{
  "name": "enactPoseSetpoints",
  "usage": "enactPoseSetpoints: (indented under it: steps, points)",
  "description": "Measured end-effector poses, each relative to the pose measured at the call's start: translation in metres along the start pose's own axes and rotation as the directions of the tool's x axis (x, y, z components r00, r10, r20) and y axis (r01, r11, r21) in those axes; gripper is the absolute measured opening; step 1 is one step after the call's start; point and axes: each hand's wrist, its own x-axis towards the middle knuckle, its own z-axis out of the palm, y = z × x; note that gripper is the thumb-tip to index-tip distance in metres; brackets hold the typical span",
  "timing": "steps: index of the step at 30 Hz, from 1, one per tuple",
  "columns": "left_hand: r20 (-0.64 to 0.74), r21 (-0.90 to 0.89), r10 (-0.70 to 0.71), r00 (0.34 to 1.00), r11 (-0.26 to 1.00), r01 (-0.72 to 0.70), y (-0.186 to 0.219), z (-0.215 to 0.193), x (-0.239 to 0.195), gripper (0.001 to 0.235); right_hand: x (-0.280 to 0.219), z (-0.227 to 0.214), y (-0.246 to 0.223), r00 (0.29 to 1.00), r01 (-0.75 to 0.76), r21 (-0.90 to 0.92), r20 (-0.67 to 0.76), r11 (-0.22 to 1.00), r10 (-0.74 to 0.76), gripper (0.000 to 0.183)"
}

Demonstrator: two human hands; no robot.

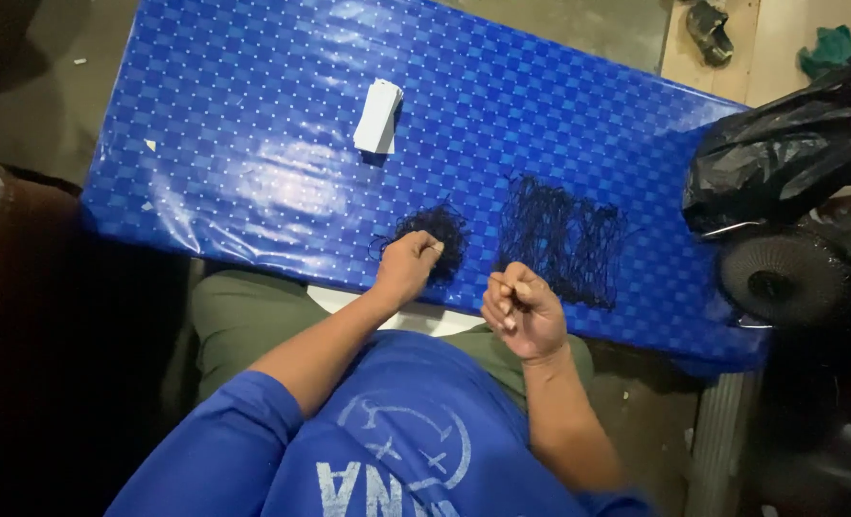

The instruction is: The person sits on the floor at a low table and sorts tangled black cables by hand. They repeatedly pick up individual cables, untangle them, and place them into a separate pile, gradually organizing the cables into a neater stack.

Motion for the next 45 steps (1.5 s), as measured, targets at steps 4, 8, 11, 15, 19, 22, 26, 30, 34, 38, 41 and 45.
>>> enactPoseSetpoints:
  steps: [4, 8, 11, 15, 19, 22, 26, 30, 34, 38, 41, 45]
  points:
    - [0.031, 0.147, 0.066, 0.997, 0.987, -0.069, -0.010, 0.004, 0.007, 0.017, 0.007, -0.019, 0.008, 0.997, -0.002, -0.039, -0.072, 0.999, -0.001, 0.012]
    - [0.062, 0.144, 0.031, 0.998, 0.989, -0.040, -0.002, -0.004, -0.005, 0.020, 0.003, -0.025, 0.008, 0.945, -0.076, -0.089, -0.324, 0.993, 0.044, 0.010]
    - [0.043, 0.069, 0.044, 0.998, 0.996, -0.047, 0.001, -0.007, -0.005, 0.022, 0.004, -0.026, 0.006, 0.950, -0.060, -0.082, -0.310, 0.995, 0.031, 0.010]
    - [0.043, -0.050, 0.050, 0.998, 0.998, -0.048, 0.020, -0.022, -0.020, 0.056, 0.007, -0.021, 0.005, 0.938, -0.050, -0.091, -0.345, 0.995, 0.015, 0.011]
    - [0.040, -0.085, -0.015, 0.999, 0.996, 0.019, 0.018, -0.026, -0.021, 0.063, 0.005, 0.009, -0.010, 0.940, -0.040, -0.087, -0.340, 0.995, 0.008, 0.008]
    - [-0.063, -0.078, 0.111, 0.992, 0.990, -0.116, -0.005, -0.010, -0.011, 0.060, 0.002, 0.019, -0.015, 0.949, 0.015, -0.151, -0.309, 0.988, -0.062, 0.010]
    - [-0.177, -0.027, 0.604, 0.777, 0.786, -0.617, 0.023, -0.018, -0.025, 0.055, 0.010, 0.017, 0.000, 0.893, -0.052, -0.509, -0.409, 0.859, -0.188, 0.008]
    - [0.109, -0.087, 0.563, 0.819, 0.827, -0.556, 0.031, 0.002, -0.035, 0.046, 0.016, 0.013, 0.017, 0.834, -0.233, -0.750, -0.482, 0.619, -0.269, 0.007]
    - [0.133, 0.022, 0.408, 0.903, 0.910, -0.414, 0.021, 0.013, -0.032, 0.011, 0.019, 0.005, 0.009, 0.777, -0.257, -0.773, -0.522, 0.580, -0.352, 0.008]
    - [0.162, 0.014, 0.277, 0.947, 0.959, -0.283, 0.017, 0.007, -0.032, 0.011, 0.017, -0.022, -0.007, 0.665, -0.227, -0.777, -0.564, 0.587, -0.489, 0.007]
    - [0.187, 0.098, 0.254, 0.949, 0.956, -0.275, 0.010, 0.009, -0.028, 0.011, 0.015, -0.034, -0.028, 0.609, -0.194, -0.783, -0.568, 0.590, -0.553, 0.007]
    - [0.234, 0.105, 0.187, 0.954, 0.971, -0.216, 0.025, -0.007, -0.039, 0.012, 0.001, -0.055, -0.059, 0.630, -0.125, -0.761, -0.557, 0.637, -0.541, 0.009]
